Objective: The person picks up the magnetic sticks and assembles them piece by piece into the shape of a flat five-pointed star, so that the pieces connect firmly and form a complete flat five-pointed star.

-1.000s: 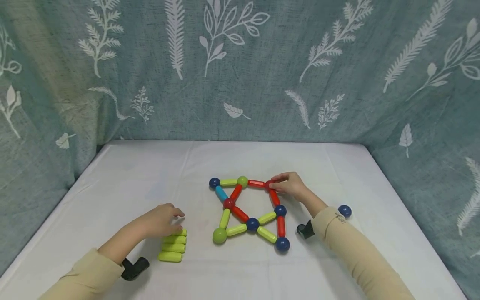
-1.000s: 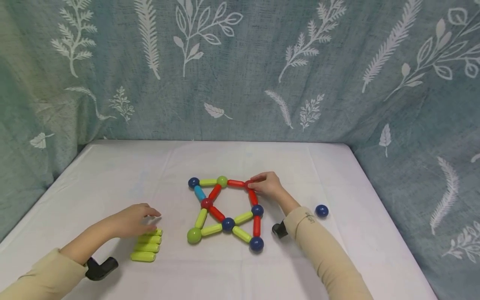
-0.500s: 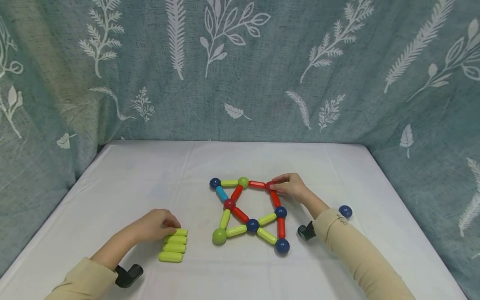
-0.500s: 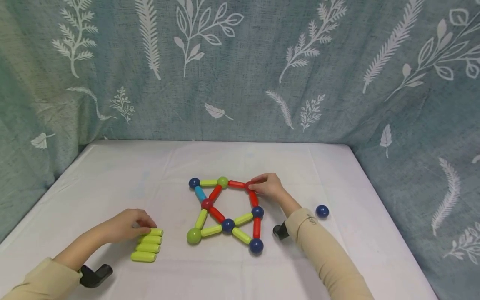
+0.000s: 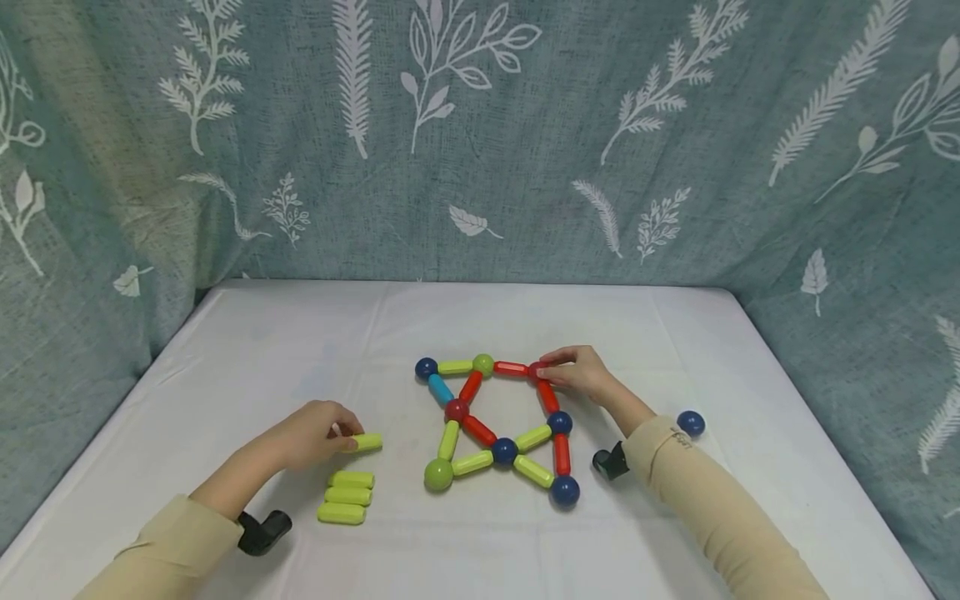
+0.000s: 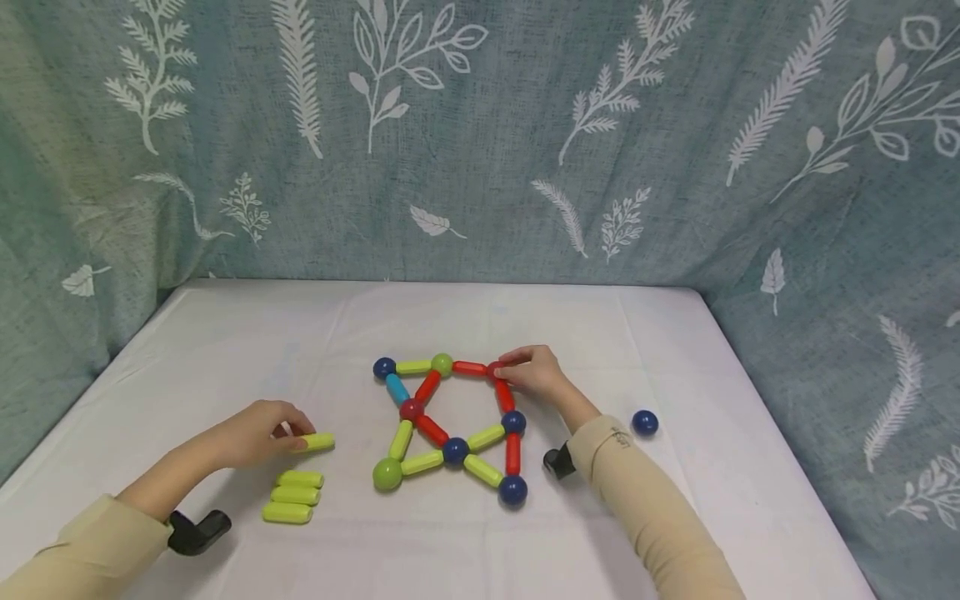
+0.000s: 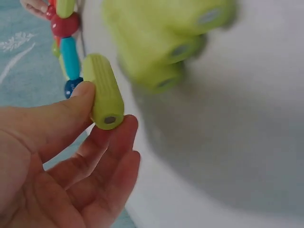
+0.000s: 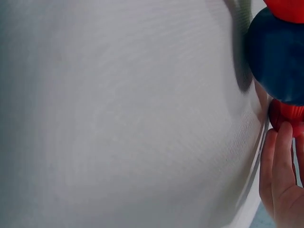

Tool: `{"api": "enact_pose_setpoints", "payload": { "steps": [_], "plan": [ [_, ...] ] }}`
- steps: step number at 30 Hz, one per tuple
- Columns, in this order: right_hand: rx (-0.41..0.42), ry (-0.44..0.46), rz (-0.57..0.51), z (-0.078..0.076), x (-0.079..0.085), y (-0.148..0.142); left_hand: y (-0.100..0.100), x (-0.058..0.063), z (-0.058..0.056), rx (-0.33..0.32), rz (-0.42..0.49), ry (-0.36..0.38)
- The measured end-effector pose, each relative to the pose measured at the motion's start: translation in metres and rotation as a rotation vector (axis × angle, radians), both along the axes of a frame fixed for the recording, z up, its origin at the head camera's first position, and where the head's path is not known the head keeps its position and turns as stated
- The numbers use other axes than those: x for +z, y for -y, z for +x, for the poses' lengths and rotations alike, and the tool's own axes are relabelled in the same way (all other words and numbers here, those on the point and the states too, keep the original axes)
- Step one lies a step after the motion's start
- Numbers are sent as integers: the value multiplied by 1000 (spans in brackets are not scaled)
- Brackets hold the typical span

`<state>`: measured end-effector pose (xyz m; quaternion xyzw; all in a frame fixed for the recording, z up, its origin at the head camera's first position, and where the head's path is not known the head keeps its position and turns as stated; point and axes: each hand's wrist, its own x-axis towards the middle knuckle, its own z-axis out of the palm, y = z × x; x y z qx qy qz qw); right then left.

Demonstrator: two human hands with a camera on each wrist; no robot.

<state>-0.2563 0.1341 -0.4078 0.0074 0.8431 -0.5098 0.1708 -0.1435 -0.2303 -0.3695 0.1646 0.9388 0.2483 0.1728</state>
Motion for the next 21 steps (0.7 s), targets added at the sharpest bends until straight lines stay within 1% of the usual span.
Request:
{"api": "enact_pose_setpoints", "payload": {
  "steps": [1,5,8,13,16,19,21],
  "plan": [
    [3,0,1,0,0,0,-2,3,-4,4,-7,-1],
    [13,0,-6,0,0,1,-15,15,-23,-30,-18,-50],
    [18,2,-16,1,0,1,-31,22,-42,-9,-14,-81],
    [39,1,-31,1,-2,3,-66,25,-77,106,32,-72],
    [49,6,-25,2,-3,5,-89,21,-96,174,77,-54],
    [46,8,-8,2,-3,6,-109,16,-110,232,138,-43],
    [45,5,-1,1,-2,7,-121,10,-117,279,180,-33]
  ]
}}
